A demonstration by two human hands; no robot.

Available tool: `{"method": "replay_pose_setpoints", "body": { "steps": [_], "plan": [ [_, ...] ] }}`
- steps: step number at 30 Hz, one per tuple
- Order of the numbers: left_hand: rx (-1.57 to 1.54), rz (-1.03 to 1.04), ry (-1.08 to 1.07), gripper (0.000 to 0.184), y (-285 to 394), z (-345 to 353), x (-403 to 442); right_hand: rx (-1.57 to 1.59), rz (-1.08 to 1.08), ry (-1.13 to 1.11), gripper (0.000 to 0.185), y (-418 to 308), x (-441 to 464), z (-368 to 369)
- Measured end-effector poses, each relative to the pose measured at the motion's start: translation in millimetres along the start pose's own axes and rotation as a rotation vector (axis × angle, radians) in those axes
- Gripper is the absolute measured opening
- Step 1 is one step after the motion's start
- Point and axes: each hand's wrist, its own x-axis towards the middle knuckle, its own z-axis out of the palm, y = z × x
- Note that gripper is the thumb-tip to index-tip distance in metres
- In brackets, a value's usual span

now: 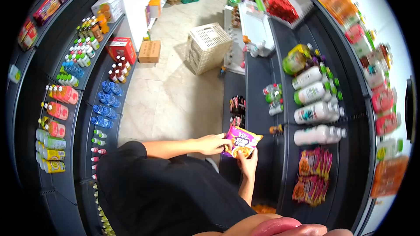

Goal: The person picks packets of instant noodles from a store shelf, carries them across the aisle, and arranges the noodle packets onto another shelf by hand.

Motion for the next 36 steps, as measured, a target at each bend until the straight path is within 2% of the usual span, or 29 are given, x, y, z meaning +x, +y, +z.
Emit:
{"method": "replay_pose_setpoints", "body": {
  "steps": [1,3,4,5,7,9,12,13,15,17,19,20,22,24,26,27,30,31,32,35,36],
  "plan": [
    [-0.026,0.008,0.034,0.029,-19,-5,-1,-0.034,-0.039,-0.06,0.041,2,12,9],
    [-0.055,0.138,0.235,0.031,-56,-11,-7,0.022,-0.022,-0.123,0.046,-2,36,32],
    [-0.032,0.065,0.241,0.034,-79,-12,-10,0.066,-0.026,-0.142,0.048,-3,50,46],
    [0.005,0.005,0.23,0.032,-89,-20,-15,0.063,0.08,-0.206,0.052,-7,64,58],
    [-0.013,-0.116,0.274,0.031,-95,-38,-26,0.048,0.196,-0.268,0.048,0,100,88],
    [-0.045,-0.212,0.348,0.03,-106,-57,-38,0.119,0.139,-0.402,0.046,9,139,123],
    [-0.056,-0.2,0.529,0.026,-128,-93,-52,0.04,0.049,-0.571,0.044,-4,197,180],
    [-0.036,-0.266,0.561,0.025,-133,-110,-55,0.018,0.005,-0.617,0.039,-13,215,201],
    [-0.018,-0.396,0.624,0.023,-135,-139,-56,0.03,0.037,-0.696,0.041,-40,247,240],
    [0.01,-0.408,0.735,0.02,-141,-173,-54,0.039,-0.014,-0.813,0.048,-57,284,278],
    [0.008,-0.455,0.837,0.021,-149,-204,-57,0.097,-0.169,-0.977,0.054,-81,316,319],
    [0.092,-0.442,0.955,0.021,-138,-222,-57,0.169,-0.098,-1.098,0.058,-104,328,340],
    [0.16,-0.485,1.107,0.022,-143,-244,-65,0.073,-0.133,-1.209,0.057,-139,352,385],
    [0.211,-0.554,1.265,0.025,-149,-265,-74,0.038,-0.188,-1.267,0.057,-175,365,431],
    [0.218,-0.554,1.511,0.027,-155,-280,-90,0.023,-0.238,-1.324,0.063,-202,367,481],
    [0.225,-0.547,1.632,0.028,-161,-288,-100,0.015,-0.271,-1.353,0.066,-214,362,504],
    [0.152,-0.45,1.938,0.041,-176,-309,-137,-0.006,-0.553,-1.349,0.073,-218,344,581],
    [0.119,-0.428,2.04,0.044,-176,-315,-150,0.009,-0.558,-1.362,0.075,-215,332,602],
    [0.266,-0.427,2.075,0.049,-183,-327,-169,0.036,-0.575,-1.369,0.076,-216,320,630],
    [0.339,-0.432,2.179,0.05,-187,-362,-222,0.11,-0.639,-1.402,0.08,-239,285,678],
    [0.52,-0.486,2.192,0.05,-187,-373,-241,0.129,-0.681,-1.424,0.081,-243,279,695]
  ]
}}
